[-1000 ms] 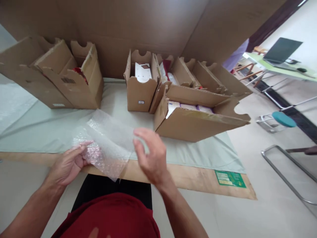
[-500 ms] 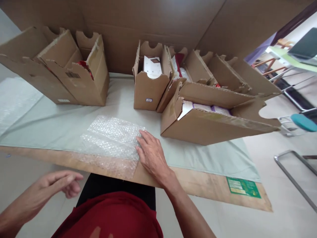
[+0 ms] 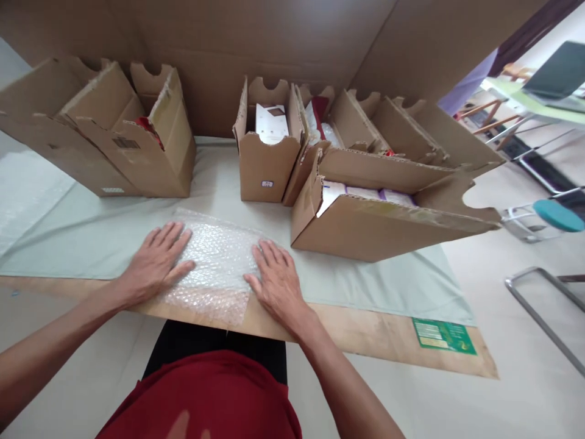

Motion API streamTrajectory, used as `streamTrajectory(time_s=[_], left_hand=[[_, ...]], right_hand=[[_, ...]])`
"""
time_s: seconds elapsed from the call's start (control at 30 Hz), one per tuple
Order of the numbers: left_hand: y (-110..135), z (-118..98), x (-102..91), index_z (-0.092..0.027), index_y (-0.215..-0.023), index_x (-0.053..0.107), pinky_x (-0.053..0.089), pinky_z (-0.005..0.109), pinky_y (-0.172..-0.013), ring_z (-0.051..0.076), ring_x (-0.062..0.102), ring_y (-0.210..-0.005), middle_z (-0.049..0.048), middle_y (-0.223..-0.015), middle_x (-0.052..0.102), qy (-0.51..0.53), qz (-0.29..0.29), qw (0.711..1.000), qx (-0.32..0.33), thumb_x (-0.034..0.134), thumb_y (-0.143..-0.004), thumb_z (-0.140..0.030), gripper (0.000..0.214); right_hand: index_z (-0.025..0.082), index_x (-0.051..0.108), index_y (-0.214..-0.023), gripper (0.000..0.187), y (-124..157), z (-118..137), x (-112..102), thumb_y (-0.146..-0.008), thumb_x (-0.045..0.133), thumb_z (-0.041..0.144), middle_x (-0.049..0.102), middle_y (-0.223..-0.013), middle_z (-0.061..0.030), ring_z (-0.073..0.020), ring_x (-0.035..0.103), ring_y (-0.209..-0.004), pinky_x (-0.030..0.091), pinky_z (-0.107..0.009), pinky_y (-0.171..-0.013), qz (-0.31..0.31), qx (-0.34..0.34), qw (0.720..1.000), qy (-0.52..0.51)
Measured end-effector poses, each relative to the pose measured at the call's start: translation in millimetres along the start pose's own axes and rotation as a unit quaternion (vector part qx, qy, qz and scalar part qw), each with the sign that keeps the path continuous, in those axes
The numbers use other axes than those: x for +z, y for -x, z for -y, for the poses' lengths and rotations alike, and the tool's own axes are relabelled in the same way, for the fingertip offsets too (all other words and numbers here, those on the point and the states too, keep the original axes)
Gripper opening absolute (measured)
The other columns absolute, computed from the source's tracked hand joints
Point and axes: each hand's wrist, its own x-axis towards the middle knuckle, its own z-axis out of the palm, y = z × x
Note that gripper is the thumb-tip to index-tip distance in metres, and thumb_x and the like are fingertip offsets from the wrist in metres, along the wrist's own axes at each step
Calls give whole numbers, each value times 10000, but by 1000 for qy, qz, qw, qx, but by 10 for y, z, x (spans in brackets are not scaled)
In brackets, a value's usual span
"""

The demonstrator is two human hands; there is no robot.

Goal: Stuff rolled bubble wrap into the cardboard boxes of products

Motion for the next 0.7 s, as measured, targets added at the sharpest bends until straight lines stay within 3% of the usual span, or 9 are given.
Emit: streamTrajectory(time_s=[0.1, 0.17, 0.33, 0.43, 0.53, 0.6, 0.7], left_hand=[[208, 136, -8, -73, -1569, 405, 203, 590, -1251, 396, 259, -1573, 234, -1680, 311, -18, -21, 999, -34, 326, -1028, -557, 730], [252, 120, 5, -63, -1551, 428, 210, 617, -1236, 405, 301, -1554, 252, -1658, 348, -25, -35, 998, -41, 301, -1028, -553, 727], [291, -113, 114, -4, -1499, 473, 219, 694, -1193, 472, 341, -1512, 326, -1594, 406, -56, -95, 992, -59, 244, -1041, -520, 728], [430, -225, 126, 14, -1478, 485, 228, 736, -1164, 508, 345, -1495, 351, -1569, 421, -63, -116, 991, -33, 239, -1043, -534, 742], [506, -294, 27, -36, -1482, 493, 215, 725, -1182, 477, 318, -1523, 326, -1602, 390, -37, -121, 992, 16, 282, -1046, -525, 688], [408, -340, -51, -101, -1492, 494, 219, 672, -1215, 425, 289, -1554, 278, -1639, 363, -9, -133, 990, 38, 323, -1050, -493, 615], [32, -423, -91, -128, -1519, 466, 274, 565, -1239, 358, 291, -1568, 227, -1660, 360, 26, -144, 987, 67, 351, -1051, -428, 568]], right_hand=[[109, 533, -1477, 495, 204, -75, -60, -1062, 464, 369, 502, -1573, -186, -329, 431, -1481, 367, -517, -1175, -30, 26, 999, 0], [115, 550, -1460, 468, 220, 13, -121, -1056, 474, 339, 510, -1565, -187, -336, 435, -1476, 391, -522, -1155, -44, 16, 999, -12], [157, 571, -1444, 450, -118, 322, -217, -1024, 586, 320, 484, -1592, -164, -305, 410, -1497, 399, -484, -1169, -8, -96, 994, -53], [168, 594, -1425, 444, -306, 223, -240, -1016, 624, 337, 516, -1570, -154, -299, 440, -1481, 407, -480, -1167, 49, -133, 988, -58], [150, 622, -1385, 399, -319, 32, -287, -1006, 627, 277, 518, -1564, -167, -317, 429, -1489, 391, -506, -1176, 52, -90, 994, -45], [134, 639, -1347, 366, -300, 9, -326, -992, 624, 221, 509, -1568, -178, -322, 423, -1492, 392, -509, -1176, 31, -57, 997, -43], [124, 594, -1398, 420, -375, 169, -305, -986, 618, 204, 489, -1582, -183, -313, 416, -1495, 402, -505, -1176, 7, -64, 996, -59]])
